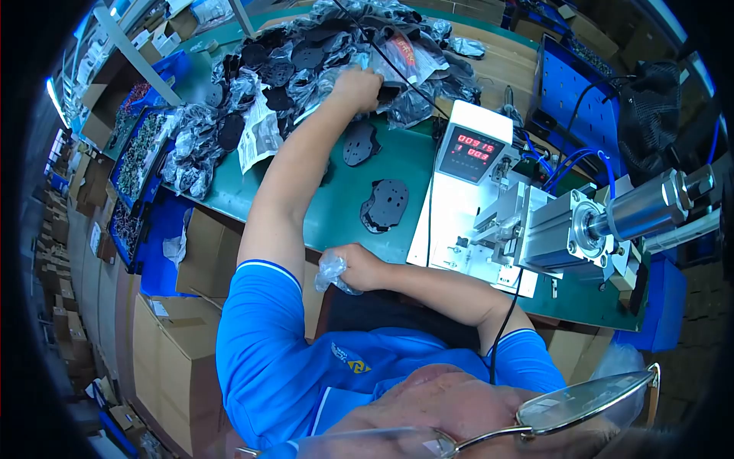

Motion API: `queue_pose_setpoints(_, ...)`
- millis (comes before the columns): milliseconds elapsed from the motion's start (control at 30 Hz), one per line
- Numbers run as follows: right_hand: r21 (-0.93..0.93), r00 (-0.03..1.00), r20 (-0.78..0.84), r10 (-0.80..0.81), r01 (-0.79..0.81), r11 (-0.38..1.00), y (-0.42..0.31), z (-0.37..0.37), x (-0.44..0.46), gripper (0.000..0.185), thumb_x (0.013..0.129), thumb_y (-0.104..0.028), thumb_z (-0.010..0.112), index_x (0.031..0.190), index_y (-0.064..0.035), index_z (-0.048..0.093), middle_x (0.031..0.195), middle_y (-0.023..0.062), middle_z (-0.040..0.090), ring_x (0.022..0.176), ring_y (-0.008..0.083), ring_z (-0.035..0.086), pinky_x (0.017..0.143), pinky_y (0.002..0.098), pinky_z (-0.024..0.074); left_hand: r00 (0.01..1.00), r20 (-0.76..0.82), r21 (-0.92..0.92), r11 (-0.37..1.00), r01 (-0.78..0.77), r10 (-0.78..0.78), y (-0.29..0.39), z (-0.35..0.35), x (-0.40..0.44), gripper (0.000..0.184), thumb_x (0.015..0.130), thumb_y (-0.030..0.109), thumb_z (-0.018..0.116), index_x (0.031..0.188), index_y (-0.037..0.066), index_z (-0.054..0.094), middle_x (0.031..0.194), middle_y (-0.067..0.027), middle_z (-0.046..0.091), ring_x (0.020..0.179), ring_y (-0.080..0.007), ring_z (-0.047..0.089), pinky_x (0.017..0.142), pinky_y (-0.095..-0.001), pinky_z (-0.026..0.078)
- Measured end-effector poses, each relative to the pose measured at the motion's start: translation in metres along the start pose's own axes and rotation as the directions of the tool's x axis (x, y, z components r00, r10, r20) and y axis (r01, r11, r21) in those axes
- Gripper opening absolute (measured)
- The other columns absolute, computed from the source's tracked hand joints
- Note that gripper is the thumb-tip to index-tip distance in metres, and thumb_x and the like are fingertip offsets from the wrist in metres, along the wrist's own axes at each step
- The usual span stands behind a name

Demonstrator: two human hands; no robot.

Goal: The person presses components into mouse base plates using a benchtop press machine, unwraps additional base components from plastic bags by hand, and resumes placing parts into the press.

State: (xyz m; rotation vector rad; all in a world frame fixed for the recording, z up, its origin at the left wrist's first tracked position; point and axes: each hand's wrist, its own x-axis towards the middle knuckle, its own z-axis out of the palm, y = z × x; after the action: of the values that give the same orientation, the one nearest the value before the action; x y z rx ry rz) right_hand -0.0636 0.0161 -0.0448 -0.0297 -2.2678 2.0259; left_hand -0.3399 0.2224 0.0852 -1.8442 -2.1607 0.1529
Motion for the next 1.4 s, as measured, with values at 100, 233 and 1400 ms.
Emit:
queue_pose_setpoints(100,0.022,1.0,-0.01,0.01,-0.01,1.0,-0.004,0.0,-0.001,0.022,0.09,0.005,0.073,0.107,-0.0049,0.083,0.104,0.0164,0.084,0.098,0.0314,0.081,0.088,0.0427,0.0614,0.994,0.075,-0.109,0.992,-0.065,0.074,0.014,-0.006,-0.035,0.048,0.087,0.031,0.081,0.129,0.009,0.076,0.116,-0.0194,0.081,0.114,-0.0417,0.077,0.098,-0.0537,0.063)
queue_pose_setpoints(233,0.016,1.0,0.031,0.007,-0.007,1.0,-0.011,-0.007,-0.001,0.022,0.096,0.004,0.069,0.114,-0.0041,0.08,0.104,0.011,0.083,0.098,0.0209,0.079,0.088,0.0375,0.061,0.981,0.17,-0.402,0.915,-0.015,0.091,0.049,-0.043,-0.117,0.057,0.086,0.035,0.082,0.135,0.006,0.074,0.111,-0.0276,0.081,0.105,-0.0442,0.079,0.096,-0.0549,0.062)
queue_pose_setpoints(1400,-0.038,0.999,-0.023,-0.024,0.023,0.999,-0.007,-0.002,-0.005,0.033,0.085,0.008,0.07,0.113,-0.0052,0.08,0.104,0.0174,0.084,0.1,0.0316,0.082,0.089,0.0437,0.0622,0.627,-0.268,-0.664,0.612,0.429,-0.731,-0.053,-0.018,0.106,0.061,0.089,0.035,0.075,0.138,-0.002,0.072,0.134,-0.0339,0.074,0.123,-0.0515,0.074,0.107,-0.0544,0.061)
